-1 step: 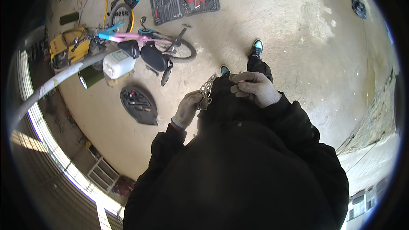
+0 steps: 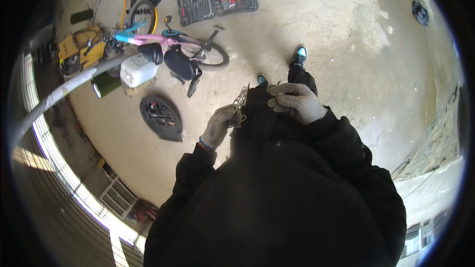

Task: The person wipes the inside of a white car bumper with a white cloth, then retrieves a metal chain from a yellow machine and attaches it to the front of the bumper. The person handles the chain and bumper by hand.

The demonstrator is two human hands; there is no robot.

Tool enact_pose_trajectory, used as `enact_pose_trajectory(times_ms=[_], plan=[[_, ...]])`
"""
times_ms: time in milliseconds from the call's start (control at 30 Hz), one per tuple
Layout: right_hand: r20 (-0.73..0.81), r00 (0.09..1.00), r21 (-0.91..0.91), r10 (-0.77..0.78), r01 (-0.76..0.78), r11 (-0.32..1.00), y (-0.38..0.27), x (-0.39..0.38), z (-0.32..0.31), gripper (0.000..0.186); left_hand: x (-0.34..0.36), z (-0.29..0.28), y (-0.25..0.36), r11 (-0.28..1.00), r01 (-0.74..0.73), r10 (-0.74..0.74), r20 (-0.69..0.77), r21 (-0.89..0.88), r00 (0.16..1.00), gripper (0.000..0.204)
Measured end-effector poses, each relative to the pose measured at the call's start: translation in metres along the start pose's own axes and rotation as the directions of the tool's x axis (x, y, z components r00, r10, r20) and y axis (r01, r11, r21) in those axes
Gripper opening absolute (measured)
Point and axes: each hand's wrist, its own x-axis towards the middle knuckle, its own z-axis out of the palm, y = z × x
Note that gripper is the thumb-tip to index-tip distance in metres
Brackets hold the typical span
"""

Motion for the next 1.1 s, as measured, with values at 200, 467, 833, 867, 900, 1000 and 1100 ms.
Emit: enact_pose_trajectory(times_ms=[200,467,833,867,900,1000,1100], plan=[[0.130,0.980,-0.060,0.151,-0.144,0.988,-0.044,0.007,0.002,0.036,-0.001,0.034,0.010,0.999,0.052,-0.050,-0.150,0.009,0.987,0.020],[0.286,0.928,-0.021,0.238,-0.243,0.970,-0.052,0.036,-0.004,0.032,0.006,0.065,0.019,0.863,0.220,-0.018,-0.407,0.455,0.913,0.029],[0.265,0.870,-0.120,0.415,-0.397,0.910,-0.050,0.040,0.006,0.023,0.006,0.102,0.020,0.779,0.181,0.210,-0.522,0.601,0.827,0.026],[0.285,0.861,-0.136,0.422,-0.399,0.907,-0.049,0.041,0.007,0.021,0.007,0.105,0.019,0.766,0.174,0.237,-0.524,0.619,0.818,0.025],[0.306,0.850,-0.150,0.428,-0.401,0.904,-0.049,0.042,0.007,0.019,0.008,0.106,0.018,0.731,0.177,0.261,-0.510,0.659,0.820,0.025],[0.264,0.850,-0.141,0.456,-0.434,0.890,-0.047,0.043,0.011,0.014,0.010,0.111,0.018,0.616,0.181,0.349,-0.472,0.766,0.809,0.022],[0.145,0.887,-0.161,0.439,-0.417,0.895,-0.047,0.044,0.015,0.015,0.012,0.112,0.021,0.524,0.181,0.442,-0.447,0.832,0.777,0.017]])
